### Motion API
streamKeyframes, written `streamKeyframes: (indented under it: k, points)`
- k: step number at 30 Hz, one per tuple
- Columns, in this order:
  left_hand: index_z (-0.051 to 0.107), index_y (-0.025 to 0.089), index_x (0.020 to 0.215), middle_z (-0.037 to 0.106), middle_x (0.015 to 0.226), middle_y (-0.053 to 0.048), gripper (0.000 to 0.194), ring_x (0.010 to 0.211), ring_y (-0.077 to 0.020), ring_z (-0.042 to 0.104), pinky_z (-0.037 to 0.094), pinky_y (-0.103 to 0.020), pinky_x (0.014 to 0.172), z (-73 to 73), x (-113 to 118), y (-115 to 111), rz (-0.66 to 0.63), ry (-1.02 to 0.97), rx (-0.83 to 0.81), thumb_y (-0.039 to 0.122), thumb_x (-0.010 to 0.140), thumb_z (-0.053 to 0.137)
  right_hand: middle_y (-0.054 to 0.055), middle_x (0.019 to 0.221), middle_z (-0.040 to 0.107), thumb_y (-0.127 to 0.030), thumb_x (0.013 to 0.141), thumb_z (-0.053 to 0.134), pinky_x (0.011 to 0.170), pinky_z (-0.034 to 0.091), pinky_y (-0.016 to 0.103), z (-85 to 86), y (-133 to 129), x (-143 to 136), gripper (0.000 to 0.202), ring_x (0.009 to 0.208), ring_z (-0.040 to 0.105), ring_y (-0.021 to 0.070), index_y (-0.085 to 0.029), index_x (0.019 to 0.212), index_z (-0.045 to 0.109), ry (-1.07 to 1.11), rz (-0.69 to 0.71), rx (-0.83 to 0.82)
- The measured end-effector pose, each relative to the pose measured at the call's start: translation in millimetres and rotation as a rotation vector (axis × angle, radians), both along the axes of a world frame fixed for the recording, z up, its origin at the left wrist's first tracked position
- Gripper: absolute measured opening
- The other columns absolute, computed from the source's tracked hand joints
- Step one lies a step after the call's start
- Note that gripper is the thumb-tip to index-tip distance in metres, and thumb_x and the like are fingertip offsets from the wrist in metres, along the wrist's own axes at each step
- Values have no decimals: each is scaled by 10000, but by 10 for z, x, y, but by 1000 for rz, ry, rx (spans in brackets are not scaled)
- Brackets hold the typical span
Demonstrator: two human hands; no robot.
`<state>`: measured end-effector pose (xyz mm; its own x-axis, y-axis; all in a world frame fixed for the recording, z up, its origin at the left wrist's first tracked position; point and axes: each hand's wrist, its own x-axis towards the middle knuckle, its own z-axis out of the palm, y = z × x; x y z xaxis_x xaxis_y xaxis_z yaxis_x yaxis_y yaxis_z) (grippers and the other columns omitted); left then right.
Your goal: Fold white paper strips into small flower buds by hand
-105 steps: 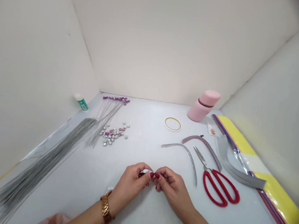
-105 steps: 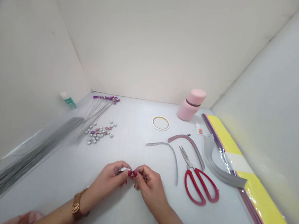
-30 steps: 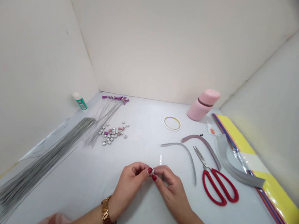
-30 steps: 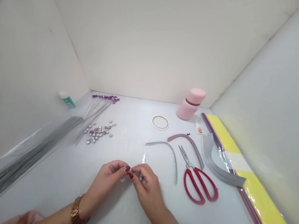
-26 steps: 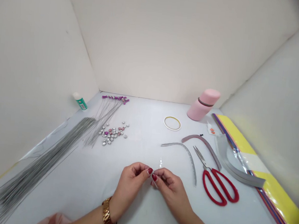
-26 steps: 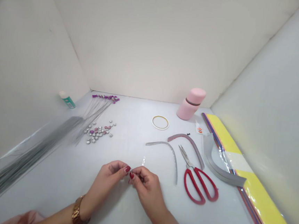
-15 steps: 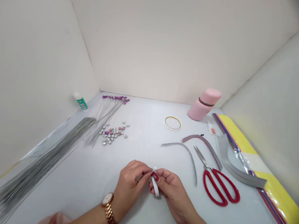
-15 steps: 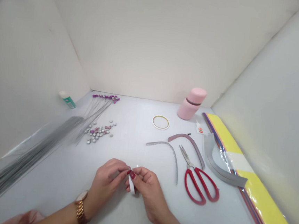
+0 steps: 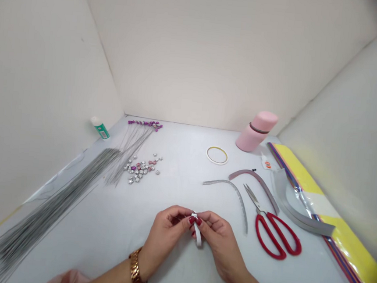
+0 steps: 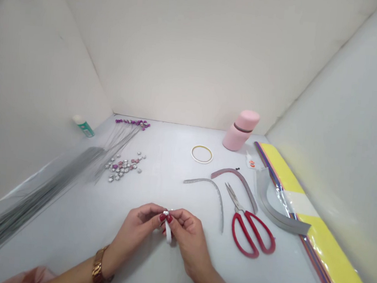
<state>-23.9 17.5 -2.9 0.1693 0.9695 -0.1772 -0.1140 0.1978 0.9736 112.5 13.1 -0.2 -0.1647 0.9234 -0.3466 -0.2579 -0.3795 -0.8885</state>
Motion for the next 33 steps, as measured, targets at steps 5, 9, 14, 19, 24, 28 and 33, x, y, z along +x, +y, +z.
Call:
streamKeyframes:
  k: [5,9,14,19,24,28,33]
  points:
    - [627,115,732,633,622,-37,150,612,-148,573,451,-258,612,14,-2,-2,45,-14,-22,263,732,606,-15,528,550,-363,729,632,487,316,207,-3,-1,-5,251,481,425,89,-134,639,581,-72,23,23]
    - [606,112,730,611,558,-20,161,546,-133,561,446,-252,578,-2,2,-1,36,-49,-82,269,753,576,-16,555,564,-386,725,626,481,319,209,-28,-3,2,246,475,431,91,-146,693,586,-78,72,19]
    - [588,119,743,604,555,-13,145,534,-133,568,452,-258,582,-36,21,-3,37,-25,-79,254,771,545,-18,553,568,-367,746,609,486,318,205,-46,-14,10,230,482,432,86,-145,692,584,-106,80,49]
    - [613,148,740,645,708,-44,105,664,-155,587,461,-259,640,-4,-20,-16,74,276,131,209,776,534,-16,548,547,-395,730,615,498,344,209,-33,-7,8,260,496,442,94,-139,685,607,-141,55,59]
    - [632,188,792,655,756,-47,146,719,-163,580,451,-276,686,32,-74,-23,27,556,476,153,803,491,-11,545,534,-390,748,598,516,355,218,-7,5,3,260,511,456,104,-134,718,633,-108,67,49]
    - [645,201,886,672,837,-66,193,777,-173,585,452,-294,729,16,-91,-26,-40,584,590,147,815,474,-9,552,541,-376,775,574,529,353,223,-30,6,13,256,513,454,104,-128,773,637,-48,51,46]
    - [670,191,847,672,904,-75,171,844,-181,598,454,-288,784,4,-83,-3,-36,376,366,206,803,505,-11,549,554,-348,760,598,529,353,222,-52,12,24,224,513,465,108,-135,817,643,-29,14,31]
